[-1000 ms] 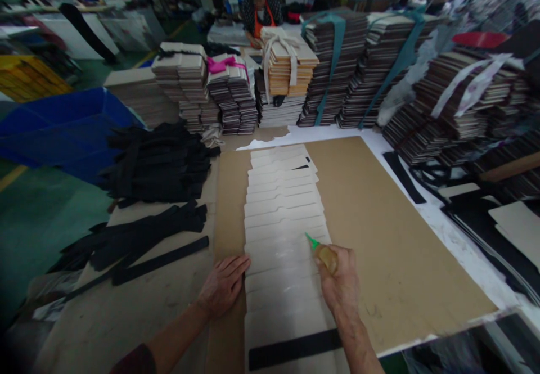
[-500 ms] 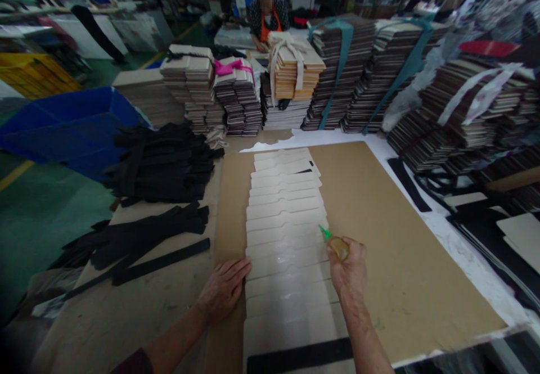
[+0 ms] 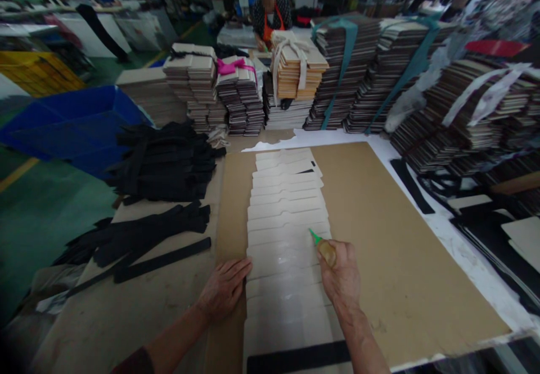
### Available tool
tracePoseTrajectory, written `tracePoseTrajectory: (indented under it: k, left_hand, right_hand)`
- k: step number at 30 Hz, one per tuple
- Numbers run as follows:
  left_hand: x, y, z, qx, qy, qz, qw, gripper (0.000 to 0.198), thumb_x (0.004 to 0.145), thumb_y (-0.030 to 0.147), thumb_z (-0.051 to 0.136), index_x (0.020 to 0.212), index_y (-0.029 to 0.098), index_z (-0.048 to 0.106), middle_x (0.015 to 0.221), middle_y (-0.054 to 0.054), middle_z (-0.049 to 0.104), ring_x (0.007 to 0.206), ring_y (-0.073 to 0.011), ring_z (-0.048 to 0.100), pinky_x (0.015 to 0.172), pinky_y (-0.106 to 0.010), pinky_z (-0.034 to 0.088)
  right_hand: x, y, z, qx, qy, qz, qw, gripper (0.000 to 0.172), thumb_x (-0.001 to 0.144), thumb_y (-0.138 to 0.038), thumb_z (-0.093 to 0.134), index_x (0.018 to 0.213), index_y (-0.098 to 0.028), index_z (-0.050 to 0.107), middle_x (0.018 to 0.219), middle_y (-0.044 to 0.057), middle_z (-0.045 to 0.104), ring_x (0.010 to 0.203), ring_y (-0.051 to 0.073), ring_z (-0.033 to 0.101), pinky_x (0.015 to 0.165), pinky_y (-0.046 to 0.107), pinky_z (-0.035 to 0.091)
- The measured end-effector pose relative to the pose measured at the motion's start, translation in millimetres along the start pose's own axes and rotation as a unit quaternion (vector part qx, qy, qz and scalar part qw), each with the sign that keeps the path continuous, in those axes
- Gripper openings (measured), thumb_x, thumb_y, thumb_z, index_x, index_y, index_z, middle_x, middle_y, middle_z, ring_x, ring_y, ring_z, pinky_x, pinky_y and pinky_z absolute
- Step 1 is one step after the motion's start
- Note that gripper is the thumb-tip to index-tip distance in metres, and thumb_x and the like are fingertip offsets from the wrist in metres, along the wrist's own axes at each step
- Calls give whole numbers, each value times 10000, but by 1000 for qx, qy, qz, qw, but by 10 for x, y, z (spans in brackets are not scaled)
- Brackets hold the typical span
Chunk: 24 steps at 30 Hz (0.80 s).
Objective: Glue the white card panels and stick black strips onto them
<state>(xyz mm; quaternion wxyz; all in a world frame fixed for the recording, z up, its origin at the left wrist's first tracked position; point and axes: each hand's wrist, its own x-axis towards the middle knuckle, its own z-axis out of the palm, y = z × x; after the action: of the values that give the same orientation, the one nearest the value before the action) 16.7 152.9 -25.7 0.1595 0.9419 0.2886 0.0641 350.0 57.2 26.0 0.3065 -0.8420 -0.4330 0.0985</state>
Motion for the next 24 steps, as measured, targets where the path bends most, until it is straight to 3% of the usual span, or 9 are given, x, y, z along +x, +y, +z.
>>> tracePoseTrajectory:
  k: [5,10,16,21,24]
  left_hand:
    - [-1,-5,9,1,-7,1,1000,514,899,133,440,1404,229,428,1462,-8,478,1239,-238,458,980,-447,424]
    - [10,-12,23,1,-10,0,1000,532,901,148,450,1425,232,403,1473,-11,465,1252,-242,449,987,-456,418]
    - [5,9,13,-4,-11,-3,1000,515,901,149,453,1409,229,428,1463,-21,477,1253,-234,454,993,-443,416]
    - [6,22,10,-5,-17,-12,1000,534,880,142,474,1406,229,432,1467,-15,473,1255,-250,453,991,-464,415]
    - [2,30,5,-7,-21,-15,1000,535,882,141,470,1408,232,427,1468,-11,472,1258,-258,448,993,-476,406]
  right_hand:
    - [-50,-140,48,-23,5,-1,1000,315,845,-425,518,1084,-223,553,1051,72,511,892,251,553,727,416,491]
    - [-93,-295,120,-28,-50,-40,998,251,851,-377,528,1072,-258,549,1055,46,526,886,229,571,710,369,489]
    - [-85,-363,116,-47,-22,-25,998,268,868,-409,509,1075,-243,545,1048,60,523,860,235,566,664,364,478]
    - [-135,-531,192,-21,-69,-61,996,240,866,-348,533,1089,-258,541,1062,44,528,876,216,576,694,348,486]
    - [-159,-598,226,-32,-61,-55,996,234,867,-339,536,1086,-257,539,1069,51,527,878,229,572,689,361,486]
